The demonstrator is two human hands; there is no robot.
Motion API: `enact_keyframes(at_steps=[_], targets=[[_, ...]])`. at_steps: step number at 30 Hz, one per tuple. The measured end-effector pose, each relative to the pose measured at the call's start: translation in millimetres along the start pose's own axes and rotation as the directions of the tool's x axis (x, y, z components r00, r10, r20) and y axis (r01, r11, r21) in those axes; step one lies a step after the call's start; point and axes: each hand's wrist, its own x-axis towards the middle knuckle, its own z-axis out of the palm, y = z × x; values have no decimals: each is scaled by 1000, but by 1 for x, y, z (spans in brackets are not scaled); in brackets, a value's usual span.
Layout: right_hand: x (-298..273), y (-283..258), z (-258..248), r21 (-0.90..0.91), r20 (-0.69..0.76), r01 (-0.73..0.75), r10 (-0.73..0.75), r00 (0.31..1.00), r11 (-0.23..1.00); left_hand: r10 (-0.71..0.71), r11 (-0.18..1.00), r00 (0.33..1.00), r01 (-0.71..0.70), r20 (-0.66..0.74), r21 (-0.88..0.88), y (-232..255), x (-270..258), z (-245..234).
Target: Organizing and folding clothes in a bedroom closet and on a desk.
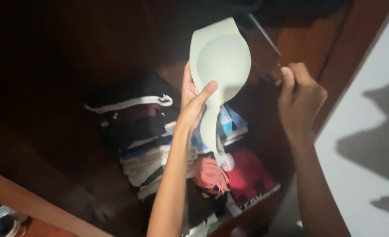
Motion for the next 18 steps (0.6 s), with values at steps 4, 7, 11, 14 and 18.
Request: enact_keyframes(at_steps=[4, 7, 11, 14, 18], targets=[[-18, -7, -5, -67, 40, 2, 1, 999, 998, -61, 998, 998, 61, -3, 12, -19, -11, -14], [-17, -9, -4, 13, 43, -25, 24, 999, 1000, -187, 982, 982, 187, -4, -3, -17, -25, -15], [-24, -7, 7, 69, 106, 53, -61, 993, 996, -179, 980, 984, 179, -11, 92, -27, -34, -14], [-54, 2, 26, 127, 206, 103, -128, 970, 987, -244, 958, 958, 262, -151, 116, -43, -34, -28], [-89, -4, 45, 238, 338, -133, 47, 940, 962, -288, 947, 917, 316, -277, 61, -62, -29, -60]])
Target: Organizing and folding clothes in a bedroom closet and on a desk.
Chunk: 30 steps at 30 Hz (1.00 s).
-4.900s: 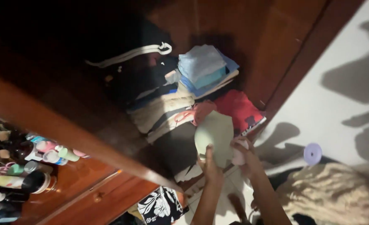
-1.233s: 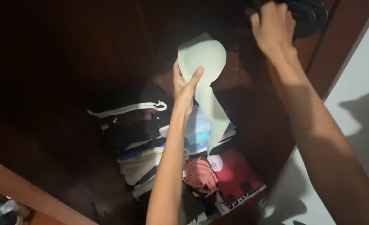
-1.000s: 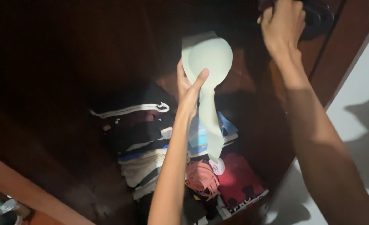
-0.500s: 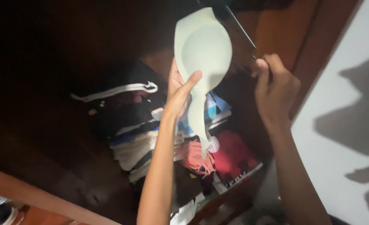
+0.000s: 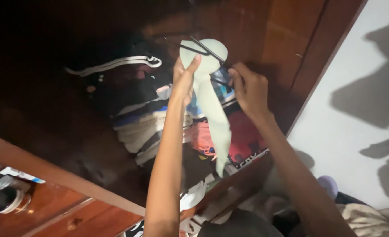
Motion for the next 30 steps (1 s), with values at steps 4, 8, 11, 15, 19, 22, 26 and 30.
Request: enact_keyframes(at_steps=[4, 8, 11, 15, 19, 22, 26, 30], targets=[[-5, 3, -4, 6, 17, 31, -31, 999, 999, 36, 998, 999, -35, 22, -55, 8, 19, -1], [4, -12, -27, -52, 2, 16, -16, 1000, 999, 259, 939, 944, -296, 206, 175, 12, 58, 5], [12, -19, -43, -74, -14, 53, -54, 998, 996, 213, 681, 957, -291, 199, 672, 30, 66, 23], [20, -17, -48, -116, -68, 28, -36, 997, 993, 72, 205, 997, -46, 32, 978, 74, 42, 76], [22, -14, -50, -216, -91, 46, -67, 994, 975, 236, -347, 947, -128, 218, 929, 38, 61, 55], [30, -17, -50, -164, -148, 1, -26, 989, 986, 306, -107, 941, -118, 145, 987, 25, 57, 33], [51, -29, -48, -198, -172, 82, -117, 978, 977, 607, 146, 767, -365, 208, 920, 30, 33, 23], [89, -44, -36, -323, -219, 103, -180, 959, 941, 747, 279, 661, -418, 79, 865, 46, 35, 26]])
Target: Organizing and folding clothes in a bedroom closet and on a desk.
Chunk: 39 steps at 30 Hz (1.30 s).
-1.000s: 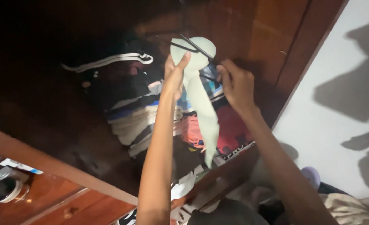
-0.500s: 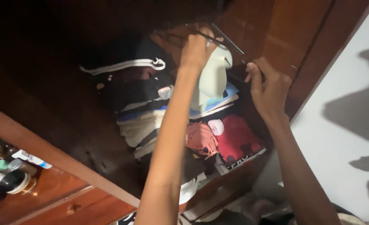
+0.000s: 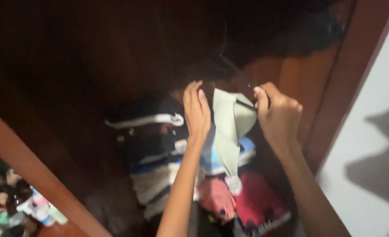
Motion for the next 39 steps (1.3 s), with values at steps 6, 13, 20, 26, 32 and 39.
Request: enact_keyframes(at_steps=[6, 13, 20, 26, 32, 39], targets=[[68, -29, 19, 47, -33, -94, 95, 995, 995, -7, 997, 997, 12, 72, -77, 35, 35, -2], [133, -17, 56, -71, -147, -48, 37, 988, 996, -41, 998, 999, 40, -27, -41, 49, 52, 8], [142, 2, 71, -203, 5, -21, 22, 1000, 979, -87, 994, 996, 88, 11, -62, 44, 46, 3], [139, 27, 55, -192, 97, -104, 125, 987, 976, -124, 974, 952, 171, 281, -149, 56, 41, 8], [149, 82, 48, -293, 55, -77, 97, 994, 953, -41, 955, 897, 165, 441, -246, 76, 37, 54], [157, 129, 35, -395, 48, -38, 62, 997, 918, 128, 934, 893, 38, 431, -356, 74, 22, 114]])
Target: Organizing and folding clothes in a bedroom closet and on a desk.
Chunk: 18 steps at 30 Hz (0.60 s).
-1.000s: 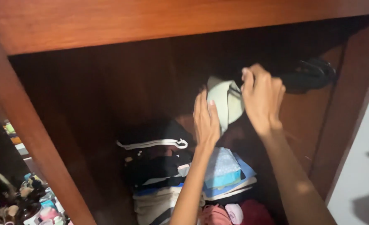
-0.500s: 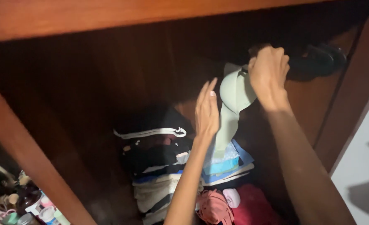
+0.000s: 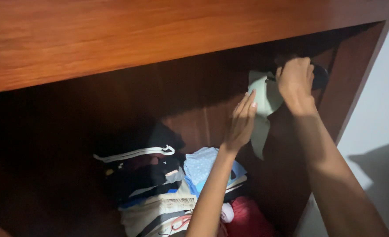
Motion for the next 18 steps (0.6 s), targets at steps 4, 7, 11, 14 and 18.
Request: enact_keyframes(at_steps=[4, 7, 11, 14, 18], targets=[[-7, -10, -17, 74, 107, -68, 60, 992, 995, -28, 999, 999, 27, -23, -45, 2, -3, 1], [-20, -17, -28, 83, 84, -38, 31, 996, 996, 2, 998, 999, -4, -35, -68, 4, -16, -3], [-61, -40, -55, 145, -167, 201, -176, 970, 969, -252, 967, 964, 248, -83, -55, 20, -38, -19], [-106, -64, -69, 241, -274, 258, -190, 943, 936, -316, 948, 929, 302, -195, -96, 18, -62, -27], [-163, -83, -68, 460, -215, 54, 53, 975, 886, -478, 877, 856, 454, -194, -159, 42, -90, -53]])
